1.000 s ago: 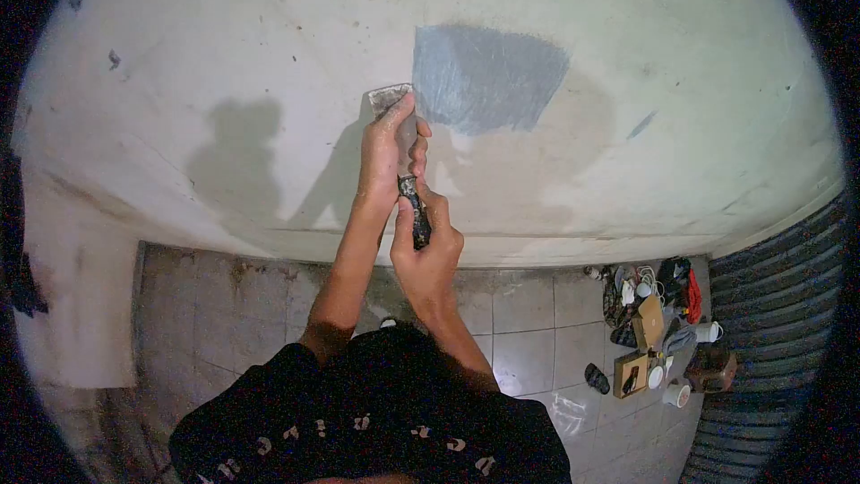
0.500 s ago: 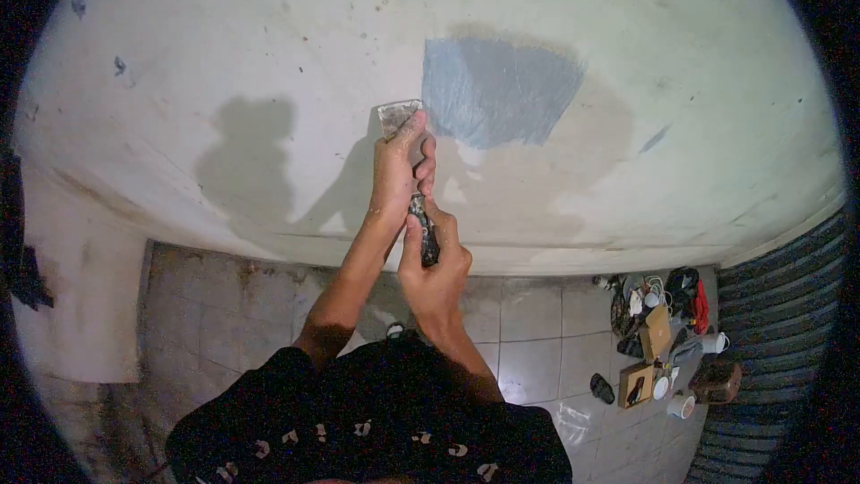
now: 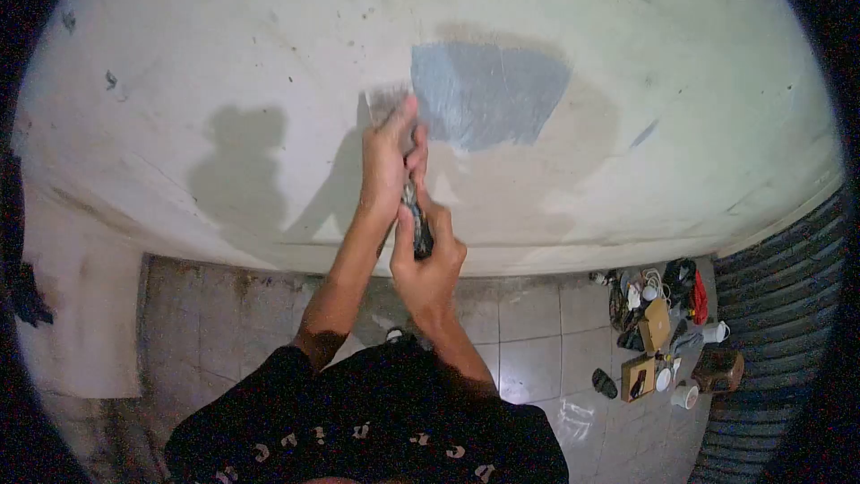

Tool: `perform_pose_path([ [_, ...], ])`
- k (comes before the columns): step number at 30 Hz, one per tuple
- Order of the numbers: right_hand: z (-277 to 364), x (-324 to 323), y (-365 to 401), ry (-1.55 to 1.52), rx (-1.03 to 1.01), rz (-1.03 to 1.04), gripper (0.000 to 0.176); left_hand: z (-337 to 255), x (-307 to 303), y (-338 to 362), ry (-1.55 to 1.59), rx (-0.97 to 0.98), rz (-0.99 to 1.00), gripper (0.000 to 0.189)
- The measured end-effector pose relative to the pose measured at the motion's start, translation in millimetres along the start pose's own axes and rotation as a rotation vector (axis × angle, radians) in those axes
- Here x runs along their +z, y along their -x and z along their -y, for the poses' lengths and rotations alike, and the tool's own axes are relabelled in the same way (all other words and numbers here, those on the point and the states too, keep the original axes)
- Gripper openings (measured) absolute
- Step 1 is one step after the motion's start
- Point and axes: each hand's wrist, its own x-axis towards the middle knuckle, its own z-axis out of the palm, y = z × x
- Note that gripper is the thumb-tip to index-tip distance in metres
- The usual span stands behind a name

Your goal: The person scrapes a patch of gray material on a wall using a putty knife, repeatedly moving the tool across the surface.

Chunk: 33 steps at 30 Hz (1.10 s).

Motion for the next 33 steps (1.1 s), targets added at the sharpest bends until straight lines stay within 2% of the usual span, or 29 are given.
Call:
perform_pose_path([
  [5, 1, -7, 11, 0.041, 0.02, 0.035, 0.023, 18, -7, 8, -0.011, -0.061, -0.042, 0.048],
  [7, -1, -5, 9, 0.034, 0.044, 0.029, 0.023, 12, -4, 1, -0.012, -0.027, -0.025, 0.048],
  [10, 21, -8, 0, 0.02, 0.191, 0.065, 0.023, 3, 1, 10, -0.011, -0.033, -0.027, 0.049],
  [16, 5, -9, 9, 0.16, -0.075, 0.013, 0.023, 6, -1, 3, 0.039, -0.059, -0.04, 0.048],
  [19, 15, -13, 17, 0.092, 0.149, 0.069, 0.023, 19, -9, 21, 0.049, -0.112, -0.035, 0.047],
  [20, 9, -16, 15, 0.186, 0.142, 0.089, 0.022, 22, -9, 14, 0.049, -0.117, -0.034, 0.047],
  [26, -3, -12, 19, 0.071, 0.092, 0.065, 0.022, 24, -11, 19, 0.066, -0.114, -0.051, 0.044],
  [33, -7, -8, 18, 0.126, -0.037, -0.024, 0.024, 17, -8, 14, 0.03, -0.07, -0.016, 0.045],
])
